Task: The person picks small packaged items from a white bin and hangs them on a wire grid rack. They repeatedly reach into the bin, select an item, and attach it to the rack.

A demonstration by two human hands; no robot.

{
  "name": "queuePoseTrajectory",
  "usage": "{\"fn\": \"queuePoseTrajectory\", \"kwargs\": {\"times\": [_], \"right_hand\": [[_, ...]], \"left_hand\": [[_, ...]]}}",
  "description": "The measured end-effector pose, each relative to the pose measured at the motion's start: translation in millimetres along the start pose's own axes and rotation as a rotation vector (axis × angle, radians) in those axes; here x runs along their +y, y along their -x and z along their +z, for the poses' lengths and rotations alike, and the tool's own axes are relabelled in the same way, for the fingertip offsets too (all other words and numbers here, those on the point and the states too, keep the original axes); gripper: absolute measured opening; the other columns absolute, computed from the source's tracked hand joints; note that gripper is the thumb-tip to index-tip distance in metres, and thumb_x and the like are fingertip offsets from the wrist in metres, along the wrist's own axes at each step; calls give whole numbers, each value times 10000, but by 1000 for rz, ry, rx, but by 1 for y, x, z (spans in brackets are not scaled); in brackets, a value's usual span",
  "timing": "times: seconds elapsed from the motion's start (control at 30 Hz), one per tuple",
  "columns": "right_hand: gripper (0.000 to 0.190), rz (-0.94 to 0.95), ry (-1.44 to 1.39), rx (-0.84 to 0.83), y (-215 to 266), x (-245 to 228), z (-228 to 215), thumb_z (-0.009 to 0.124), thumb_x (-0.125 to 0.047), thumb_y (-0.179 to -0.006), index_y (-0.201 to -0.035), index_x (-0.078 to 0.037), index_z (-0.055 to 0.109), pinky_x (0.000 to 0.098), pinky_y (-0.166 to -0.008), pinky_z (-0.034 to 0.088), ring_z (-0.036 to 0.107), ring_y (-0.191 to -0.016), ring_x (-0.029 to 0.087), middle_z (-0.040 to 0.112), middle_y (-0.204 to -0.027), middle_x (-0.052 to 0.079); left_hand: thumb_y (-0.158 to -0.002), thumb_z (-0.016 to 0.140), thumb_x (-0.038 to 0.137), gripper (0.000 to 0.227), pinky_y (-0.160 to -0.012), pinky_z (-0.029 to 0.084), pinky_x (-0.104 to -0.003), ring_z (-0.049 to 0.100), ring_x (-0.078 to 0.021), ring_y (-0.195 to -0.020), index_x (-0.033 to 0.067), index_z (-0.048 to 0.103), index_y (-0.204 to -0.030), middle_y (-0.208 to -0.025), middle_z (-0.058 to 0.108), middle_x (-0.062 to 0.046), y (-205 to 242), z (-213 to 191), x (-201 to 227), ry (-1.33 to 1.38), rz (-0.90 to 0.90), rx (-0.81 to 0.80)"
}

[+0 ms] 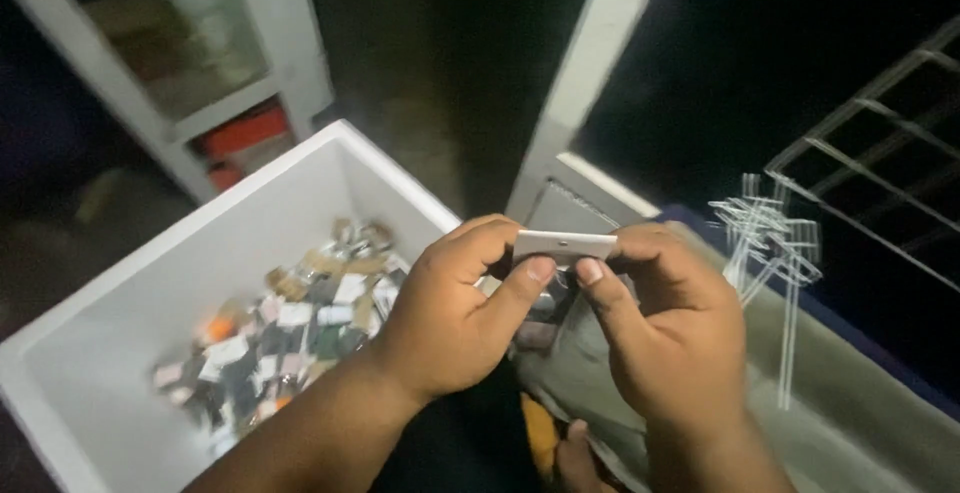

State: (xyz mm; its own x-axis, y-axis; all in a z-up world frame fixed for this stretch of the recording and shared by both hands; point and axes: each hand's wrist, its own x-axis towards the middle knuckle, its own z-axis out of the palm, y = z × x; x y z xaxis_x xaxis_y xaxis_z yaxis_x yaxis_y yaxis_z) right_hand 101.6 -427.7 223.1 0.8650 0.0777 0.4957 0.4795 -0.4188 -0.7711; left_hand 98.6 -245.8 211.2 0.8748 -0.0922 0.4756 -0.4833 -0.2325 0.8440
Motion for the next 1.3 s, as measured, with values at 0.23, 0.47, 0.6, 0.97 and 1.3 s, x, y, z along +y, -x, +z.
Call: {"fn": "queuePoseTrajectory", "kwargs": {"times": [0.23, 0.47, 0.6, 0.97, 1.3], "right_hand": [[67, 55, 37, 261, 8, 22, -86, 725, -109, -924, -972, -75, 695, 260, -888, 476, 626, -896, 131, 690, -950, 35], [87, 237, 81, 457, 7, 40, -164, 743, -57, -915, -970, -94, 688, 237, -818, 524, 642, -863, 101, 676, -937, 3], [94, 375, 207, 491, 1, 30, -192, 722, -184, -961, -1013, -106, 733, 272, -820, 523, 676, -884, 124, 716, -967, 7], [136, 266, 262, 496, -6, 28, -200, 716, -206, -964, -1020, -84, 737, 273, -818, 522, 677, -888, 129, 723, -970, 22], [170, 223, 280, 514, -17, 22, -192, 696, -224, -995, -1045, -69, 745, 266, -803, 536, 696, -888, 129, 741, -983, 42]], "left_hand": [[-1004, 517, 259, 232, -794, 481, -334, 644, -220, -872, 98, 683, -984, -873, 658, -51, -48, 82, 36, 55, 114, -183], [-973, 524, 312, 333, -897, 530, -342, 701, -209, -1022, 104, 727, -1134, -1067, 733, -63, -83, 157, 67, 98, 43, -256], [-924, 610, 287, 248, -875, 545, -302, 715, -165, -993, 138, 756, -1057, -1050, 765, -29, -94, 182, 84, 84, -31, -233], [-955, 556, 341, 275, -794, 561, -320, 696, -164, -940, 149, 711, -1075, -1009, 728, -23, -101, 193, 97, 123, -40, -234], [-953, 562, 374, 295, -691, 569, -291, 696, -120, -793, 137, 717, -1036, -911, 735, -15, -112, 200, 94, 265, -94, -232]]}}
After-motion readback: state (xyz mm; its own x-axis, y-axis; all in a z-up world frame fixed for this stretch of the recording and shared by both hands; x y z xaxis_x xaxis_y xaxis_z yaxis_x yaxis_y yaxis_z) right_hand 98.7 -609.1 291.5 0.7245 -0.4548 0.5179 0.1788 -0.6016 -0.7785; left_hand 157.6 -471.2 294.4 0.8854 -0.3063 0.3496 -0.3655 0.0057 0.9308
